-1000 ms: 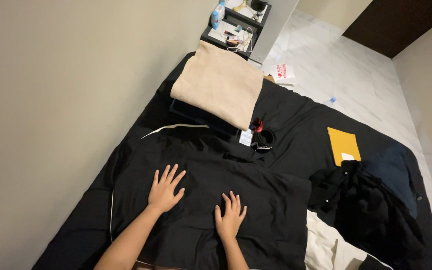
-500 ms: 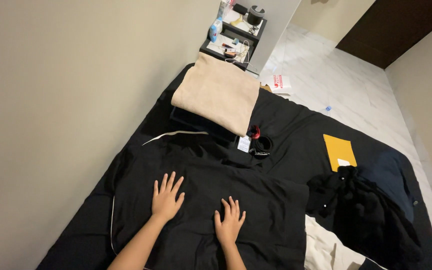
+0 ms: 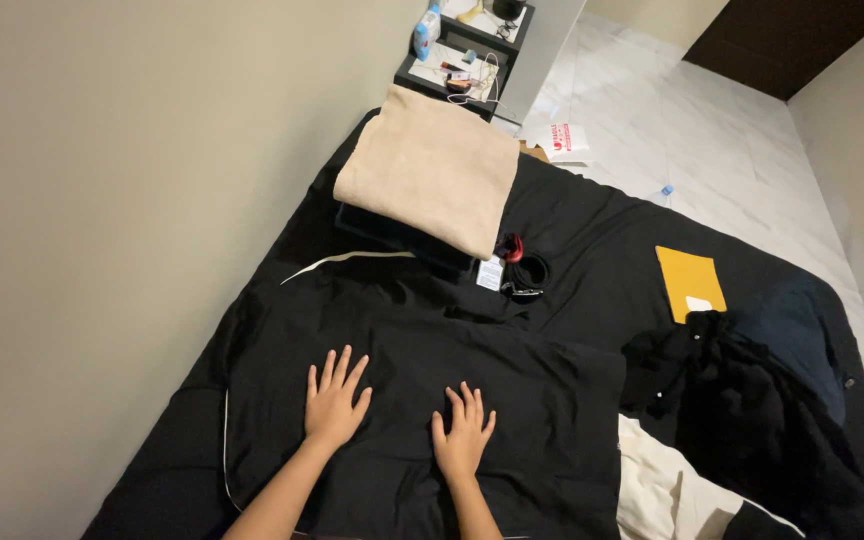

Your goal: Folding various items of clothing on a bed.

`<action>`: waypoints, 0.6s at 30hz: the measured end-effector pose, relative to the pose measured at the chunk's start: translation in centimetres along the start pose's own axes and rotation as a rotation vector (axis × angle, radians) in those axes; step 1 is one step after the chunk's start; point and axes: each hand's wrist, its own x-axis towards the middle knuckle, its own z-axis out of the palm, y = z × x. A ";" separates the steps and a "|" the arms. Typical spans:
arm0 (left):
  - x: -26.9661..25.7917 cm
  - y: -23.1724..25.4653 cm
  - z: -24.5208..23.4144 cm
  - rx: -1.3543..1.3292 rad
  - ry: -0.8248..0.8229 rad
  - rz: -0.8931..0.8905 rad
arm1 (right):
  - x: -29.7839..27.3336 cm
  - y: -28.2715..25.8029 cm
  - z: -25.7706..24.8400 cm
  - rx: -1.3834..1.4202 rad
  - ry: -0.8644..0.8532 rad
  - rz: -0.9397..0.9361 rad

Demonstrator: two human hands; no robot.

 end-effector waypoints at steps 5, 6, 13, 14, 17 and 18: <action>0.0 0.1 -0.1 -0.007 0.016 0.010 | 0.0 0.0 0.0 -0.003 -0.009 0.002; 0.0 0.1 -0.3 -0.004 0.018 0.013 | 0.0 0.0 0.0 -0.001 -0.003 -0.003; 1.3 -0.1 -1.4 -0.009 0.009 0.059 | -0.1 0.4 0.2 -0.008 0.017 -0.019; 1.5 -0.2 -1.4 -0.012 0.009 0.067 | -0.1 0.4 0.2 -0.013 0.013 -0.023; 1.7 -0.2 -1.6 -0.009 0.009 0.076 | -0.1 0.3 0.1 -0.004 0.014 -0.032; 1.9 -0.2 -1.7 -0.004 0.007 0.080 | 0.0 0.2 0.1 0.010 0.020 -0.032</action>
